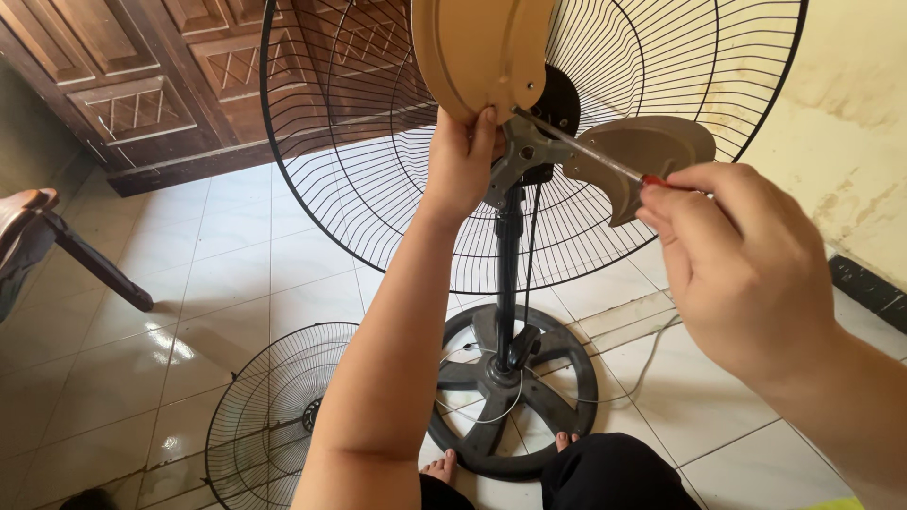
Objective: The person sits on the floor and wipes the guard and pole of a pedestal fan with a cloth. They then pick up fan blades from the bed, align them on the fan hub, and use a screwdriver to tighten screws to secure the blades.
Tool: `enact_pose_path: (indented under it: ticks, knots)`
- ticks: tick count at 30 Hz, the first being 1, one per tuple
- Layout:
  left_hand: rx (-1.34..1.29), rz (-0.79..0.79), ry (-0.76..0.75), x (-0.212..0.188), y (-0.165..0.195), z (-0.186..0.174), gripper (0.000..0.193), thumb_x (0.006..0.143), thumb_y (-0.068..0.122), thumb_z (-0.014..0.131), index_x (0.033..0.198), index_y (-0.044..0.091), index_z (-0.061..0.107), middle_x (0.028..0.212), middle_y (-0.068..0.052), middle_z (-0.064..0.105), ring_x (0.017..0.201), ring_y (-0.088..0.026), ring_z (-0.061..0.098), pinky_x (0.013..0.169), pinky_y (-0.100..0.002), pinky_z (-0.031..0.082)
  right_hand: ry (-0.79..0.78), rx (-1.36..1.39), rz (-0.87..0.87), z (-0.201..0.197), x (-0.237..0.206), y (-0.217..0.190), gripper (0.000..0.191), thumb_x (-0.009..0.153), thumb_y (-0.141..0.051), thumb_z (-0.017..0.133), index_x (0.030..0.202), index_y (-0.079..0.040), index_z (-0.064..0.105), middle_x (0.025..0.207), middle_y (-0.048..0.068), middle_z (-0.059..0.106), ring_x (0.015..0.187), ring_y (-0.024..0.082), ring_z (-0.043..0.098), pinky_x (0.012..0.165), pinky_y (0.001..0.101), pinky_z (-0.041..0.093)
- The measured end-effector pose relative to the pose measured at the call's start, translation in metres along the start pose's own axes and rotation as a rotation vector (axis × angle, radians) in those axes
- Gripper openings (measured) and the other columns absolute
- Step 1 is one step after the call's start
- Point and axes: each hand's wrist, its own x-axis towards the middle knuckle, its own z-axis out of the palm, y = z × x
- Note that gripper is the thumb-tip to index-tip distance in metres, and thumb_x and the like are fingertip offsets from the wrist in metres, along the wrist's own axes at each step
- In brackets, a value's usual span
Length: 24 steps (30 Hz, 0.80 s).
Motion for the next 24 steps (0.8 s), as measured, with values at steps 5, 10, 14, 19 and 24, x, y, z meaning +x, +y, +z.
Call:
enact_pose_path:
  ticks: [5,10,14,19,24]
  knots:
    - [0.054,-0.001,-0.01,-0.003,0.007,-0.002,0.027,0.108,0.008,0.048,0.133,0.001,0.041,0.116,-0.01,0.065,0.102,-0.016,0.069,0.092,-0.033,0.061,-0.114,0.057,0.084,-0.003,0.0,-0.004,0.026,0.079,0.009,0.075,0.105,0.006,0.073,0.11,0.021,0.06,0.07,0.022,0.062,0.062,0.0341,0.052]
    - [0.063,0.066,0.021,-0.004,0.005,-0.001,0.022,0.107,0.004,0.049,0.128,0.0,0.044,0.107,-0.009,0.065,0.091,-0.012,0.064,0.081,-0.03,0.058,0.001,0.054,0.009,-0.006,0.002,-0.007,0.031,0.08,0.011,0.075,0.11,0.005,0.072,0.102,0.016,0.061,0.075,0.024,0.064,0.064,0.0335,0.054]
    - [0.016,0.063,0.056,-0.004,0.001,0.002,0.014,0.109,0.0,0.05,0.123,-0.002,0.048,0.097,-0.01,0.062,0.078,-0.012,0.055,0.07,-0.03,0.051,0.037,0.007,-0.033,-0.007,-0.001,-0.005,0.028,0.086,0.01,0.077,0.112,0.004,0.071,0.104,0.013,0.063,0.085,0.027,0.065,0.071,0.0348,0.055]
    - [-0.096,-0.008,0.111,-0.005,0.003,0.004,0.014,0.105,0.002,0.049,0.119,-0.001,0.048,0.101,-0.009,0.066,0.083,-0.011,0.064,0.076,-0.029,0.058,0.057,0.023,-0.035,-0.003,-0.006,-0.002,0.025,0.087,0.009,0.078,0.11,0.004,0.07,0.104,0.015,0.064,0.085,0.028,0.066,0.072,0.0356,0.055]
    - [-0.07,0.018,0.158,-0.005,0.003,0.007,0.013,0.105,0.002,0.051,0.118,-0.001,0.048,0.099,-0.009,0.066,0.081,-0.01,0.064,0.072,-0.028,0.057,0.018,-0.002,-0.039,-0.002,-0.008,-0.001,0.023,0.09,0.003,0.08,0.112,0.003,0.072,0.099,0.012,0.065,0.081,0.026,0.065,0.069,0.0353,0.053]
